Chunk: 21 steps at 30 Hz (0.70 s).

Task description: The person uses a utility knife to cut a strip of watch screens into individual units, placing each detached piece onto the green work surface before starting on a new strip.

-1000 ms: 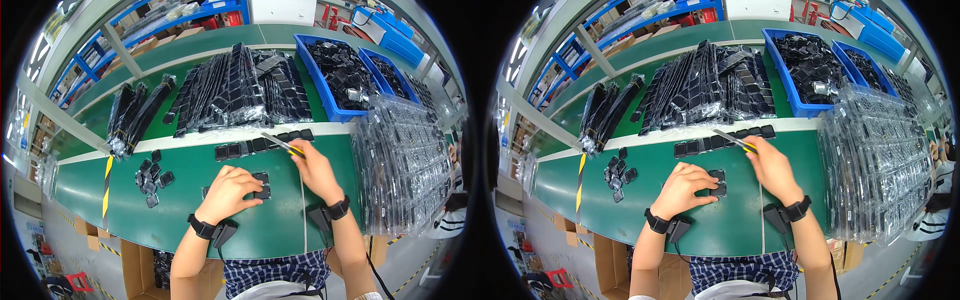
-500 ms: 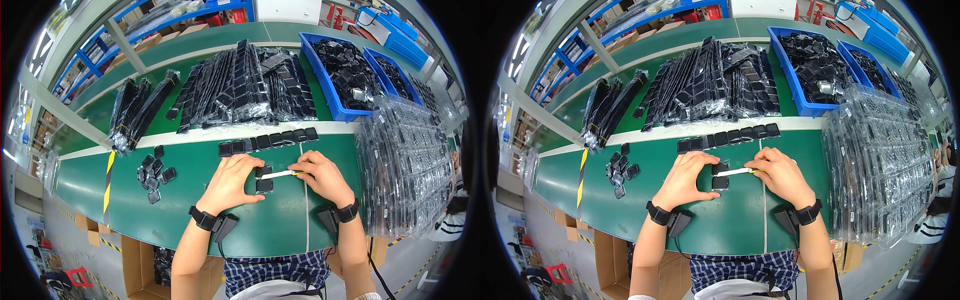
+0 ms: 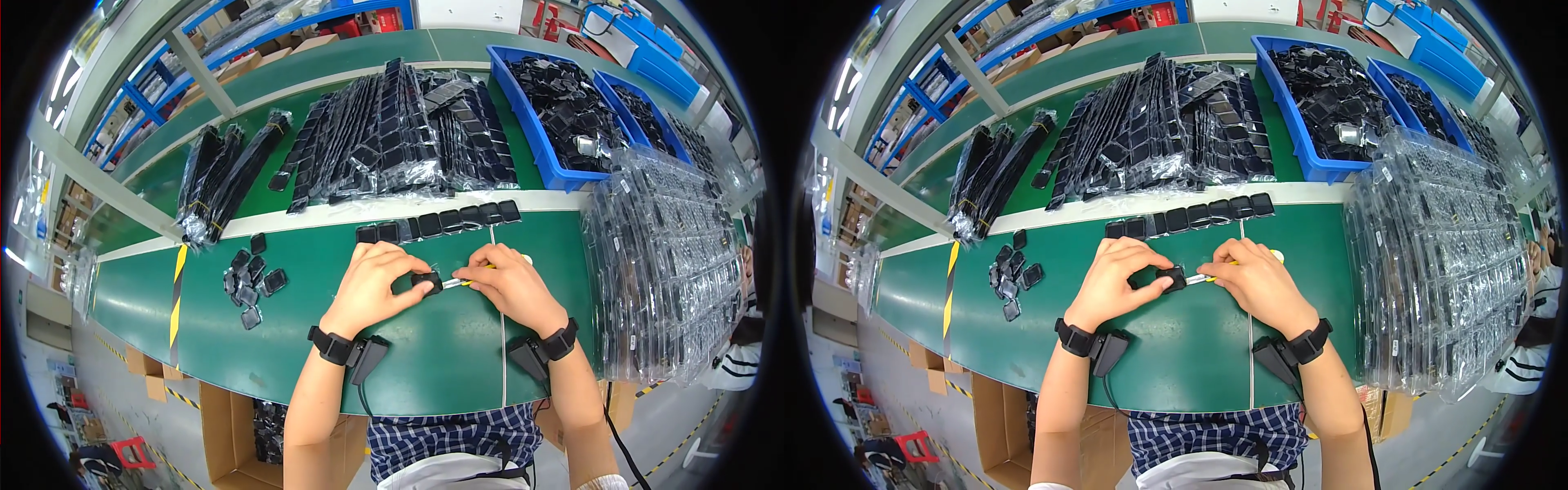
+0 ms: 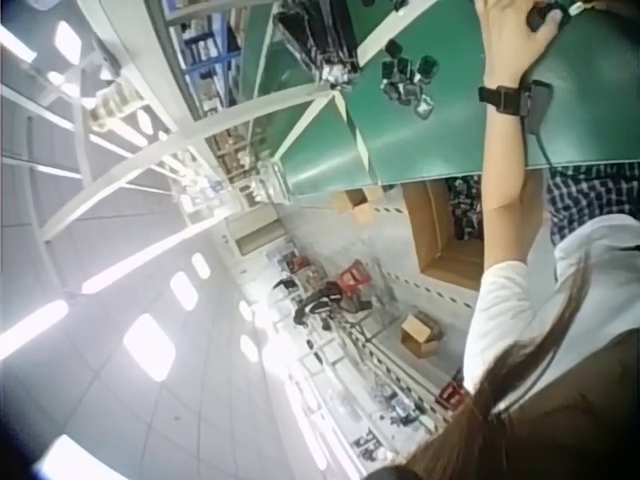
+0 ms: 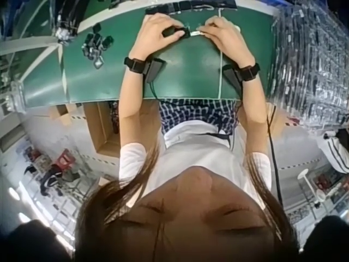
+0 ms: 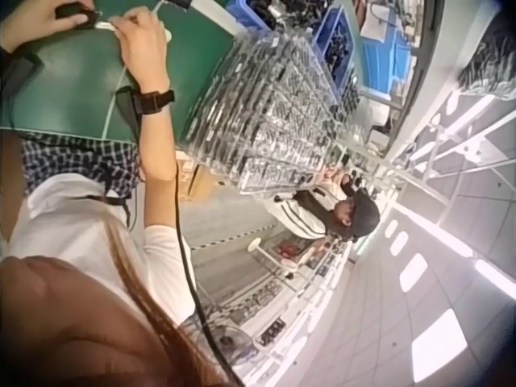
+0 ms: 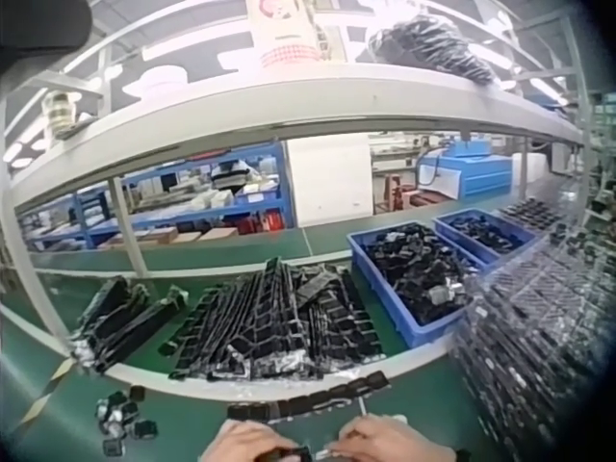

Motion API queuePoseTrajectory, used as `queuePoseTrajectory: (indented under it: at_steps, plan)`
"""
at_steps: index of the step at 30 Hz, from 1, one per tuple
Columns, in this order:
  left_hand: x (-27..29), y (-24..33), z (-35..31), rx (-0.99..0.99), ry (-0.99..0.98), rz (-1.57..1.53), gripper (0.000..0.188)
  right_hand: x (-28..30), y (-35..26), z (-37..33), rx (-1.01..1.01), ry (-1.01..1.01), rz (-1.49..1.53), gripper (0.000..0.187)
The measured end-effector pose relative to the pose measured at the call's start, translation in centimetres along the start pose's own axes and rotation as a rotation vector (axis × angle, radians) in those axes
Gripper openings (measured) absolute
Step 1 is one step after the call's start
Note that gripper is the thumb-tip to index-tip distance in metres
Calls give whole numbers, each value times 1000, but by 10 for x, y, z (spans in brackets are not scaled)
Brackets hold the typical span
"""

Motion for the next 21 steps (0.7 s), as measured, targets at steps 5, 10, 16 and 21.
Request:
queuePoseTrajectory:
  at_steps: [5, 10, 16, 21]
  plan:
    - [-8, -7, 1, 10, 76, 53, 19, -4, 2, 0, -19, -14, 61, 29]
    - [-12, -13, 3, 100, 34, 23, 20, -8, 7, 2, 16, 17, -3, 29]
    - [-12, -16, 5, 87, 50, -36, 20, -20, 10, 10, -1, 68, -46, 27]
    - [-13, -20, 7, 98, 6, -36, 18, -23, 20, 11, 3, 19, -19, 25]
Point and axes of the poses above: each hand's wrist, its own z-axis towards the middle knuckle, its own x-axis out of the back of the hand, y = z × x, the point moved 7 cm from there along z, towards the middle knuckle, and after that the axes turned 5 degrees about y, right-handed, at the moved point
